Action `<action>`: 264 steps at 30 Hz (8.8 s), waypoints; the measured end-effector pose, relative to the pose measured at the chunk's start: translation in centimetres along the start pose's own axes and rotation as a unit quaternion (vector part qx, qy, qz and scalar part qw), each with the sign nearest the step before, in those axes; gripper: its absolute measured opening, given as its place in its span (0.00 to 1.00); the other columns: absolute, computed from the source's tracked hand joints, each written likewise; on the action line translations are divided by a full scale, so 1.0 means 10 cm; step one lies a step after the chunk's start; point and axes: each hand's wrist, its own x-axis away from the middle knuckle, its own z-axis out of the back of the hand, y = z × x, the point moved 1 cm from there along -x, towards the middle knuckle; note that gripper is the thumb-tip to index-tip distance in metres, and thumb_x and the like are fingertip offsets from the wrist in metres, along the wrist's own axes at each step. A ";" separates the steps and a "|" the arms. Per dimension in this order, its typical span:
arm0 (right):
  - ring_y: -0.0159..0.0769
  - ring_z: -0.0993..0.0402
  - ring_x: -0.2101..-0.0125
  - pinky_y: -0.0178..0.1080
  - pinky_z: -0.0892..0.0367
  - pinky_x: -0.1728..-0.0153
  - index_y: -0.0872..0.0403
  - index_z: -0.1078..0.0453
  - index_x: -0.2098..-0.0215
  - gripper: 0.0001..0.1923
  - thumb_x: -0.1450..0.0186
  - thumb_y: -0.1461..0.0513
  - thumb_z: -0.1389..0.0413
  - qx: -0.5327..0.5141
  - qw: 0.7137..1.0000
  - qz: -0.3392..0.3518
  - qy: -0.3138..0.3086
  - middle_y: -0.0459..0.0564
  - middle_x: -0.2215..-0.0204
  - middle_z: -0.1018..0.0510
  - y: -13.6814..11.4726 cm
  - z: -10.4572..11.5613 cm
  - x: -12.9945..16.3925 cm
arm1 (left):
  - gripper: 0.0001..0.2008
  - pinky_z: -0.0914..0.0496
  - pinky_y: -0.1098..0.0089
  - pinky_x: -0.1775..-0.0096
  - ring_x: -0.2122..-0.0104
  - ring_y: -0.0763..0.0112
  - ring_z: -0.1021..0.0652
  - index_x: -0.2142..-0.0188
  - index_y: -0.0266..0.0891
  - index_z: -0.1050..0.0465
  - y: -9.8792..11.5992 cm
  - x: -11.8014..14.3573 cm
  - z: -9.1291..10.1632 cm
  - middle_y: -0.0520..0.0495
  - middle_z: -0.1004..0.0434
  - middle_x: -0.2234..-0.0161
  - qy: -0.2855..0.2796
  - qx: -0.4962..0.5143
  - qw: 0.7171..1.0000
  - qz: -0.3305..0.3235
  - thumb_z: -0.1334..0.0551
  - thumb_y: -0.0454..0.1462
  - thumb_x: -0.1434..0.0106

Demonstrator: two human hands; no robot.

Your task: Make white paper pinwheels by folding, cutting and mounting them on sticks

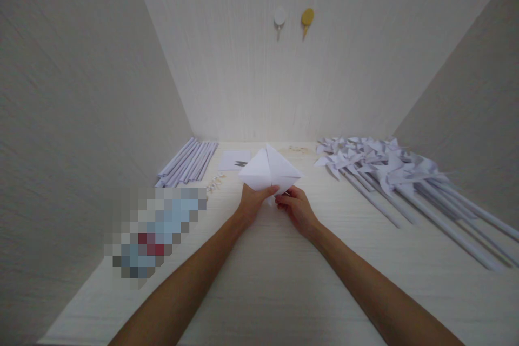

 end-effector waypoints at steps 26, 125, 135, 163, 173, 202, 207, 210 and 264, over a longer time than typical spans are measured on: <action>0.28 0.44 0.80 0.34 0.47 0.78 0.53 0.38 0.82 0.07 0.51 0.61 0.43 0.158 0.980 0.103 -0.057 0.40 0.83 0.38 -0.07 -0.02 0.04 | 0.13 0.33 0.70 0.70 0.73 0.71 0.26 0.74 0.36 0.29 -0.03 -0.03 0.02 0.51 0.26 0.76 0.101 0.060 0.992 0.037 0.32 0.35 0.62; 0.25 0.40 0.85 0.31 0.44 0.83 0.53 0.38 0.79 0.13 0.59 0.62 0.38 -0.096 0.976 0.075 0.179 0.37 0.88 0.36 -0.25 0.30 0.01 | 0.21 0.33 0.63 0.62 0.65 0.59 0.25 0.71 0.34 0.27 0.17 0.10 0.05 0.40 0.23 0.70 -0.161 0.169 0.943 0.236 0.41 0.51 0.53; 0.26 0.34 0.80 0.32 0.34 0.76 0.53 0.38 0.81 0.13 0.60 0.65 0.38 -0.164 0.970 0.063 0.166 0.38 0.85 0.35 -0.14 0.15 0.03 | 0.25 0.36 0.65 0.55 0.60 0.64 0.27 0.58 0.34 0.31 0.17 0.08 0.12 0.42 0.25 0.62 -0.137 0.295 0.926 0.191 0.44 0.50 0.48; 0.26 0.37 0.81 0.31 0.42 0.78 0.56 0.32 0.82 0.12 0.50 0.55 0.41 0.013 1.000 0.011 -0.010 0.42 0.85 0.31 -0.04 0.02 0.11 | 0.13 0.32 0.67 0.65 0.70 0.67 0.25 0.70 0.34 0.27 -0.01 0.10 0.05 0.46 0.23 0.71 0.049 0.003 0.996 0.074 0.33 0.36 0.58; 0.26 0.36 0.82 0.32 0.43 0.76 0.57 0.29 0.83 0.12 0.50 0.56 0.42 0.059 0.996 -0.022 -0.065 0.44 0.85 0.28 -0.05 0.05 0.11 | 0.19 0.31 0.69 0.71 0.74 0.69 0.26 0.63 0.33 0.28 0.05 0.11 0.04 0.47 0.24 0.72 0.025 0.057 0.992 0.109 0.35 0.33 0.59; 0.25 0.38 0.82 0.32 0.43 0.76 0.56 0.32 0.81 0.07 0.54 0.62 0.39 0.050 0.994 -0.027 -0.094 0.41 0.85 0.31 -0.10 0.00 0.11 | 0.15 0.33 0.69 0.70 0.75 0.70 0.27 0.69 0.32 0.27 0.06 0.10 0.03 0.49 0.25 0.76 0.103 0.093 0.985 0.098 0.34 0.34 0.60; 0.26 0.37 0.81 0.32 0.42 0.76 0.56 0.31 0.80 0.05 0.54 0.63 0.40 0.062 0.992 -0.032 -0.109 0.44 0.81 0.28 -0.12 -0.01 0.14 | 0.09 0.33 0.71 0.72 0.76 0.72 0.28 0.77 0.34 0.29 0.08 0.08 0.06 0.49 0.26 0.77 0.173 0.091 0.975 0.107 0.34 0.34 0.61; 0.25 0.37 0.80 0.32 0.42 0.77 0.56 0.30 0.79 0.04 0.53 0.64 0.41 0.065 0.993 -0.019 -0.095 0.45 0.80 0.28 -0.10 0.00 0.14 | 0.09 0.33 0.72 0.70 0.74 0.72 0.27 0.75 0.35 0.29 0.08 0.05 0.08 0.49 0.25 0.76 0.183 0.112 0.972 0.092 0.34 0.34 0.60; 0.38 0.28 0.70 0.40 0.33 0.69 0.47 0.24 0.72 0.06 0.47 0.63 0.43 0.245 0.948 0.202 -0.036 0.49 0.73 0.23 -0.07 0.08 0.13 | 0.14 0.31 0.68 0.64 0.69 0.66 0.24 0.72 0.33 0.27 0.08 -0.01 0.12 0.46 0.22 0.73 0.113 0.150 0.974 0.127 0.33 0.34 0.61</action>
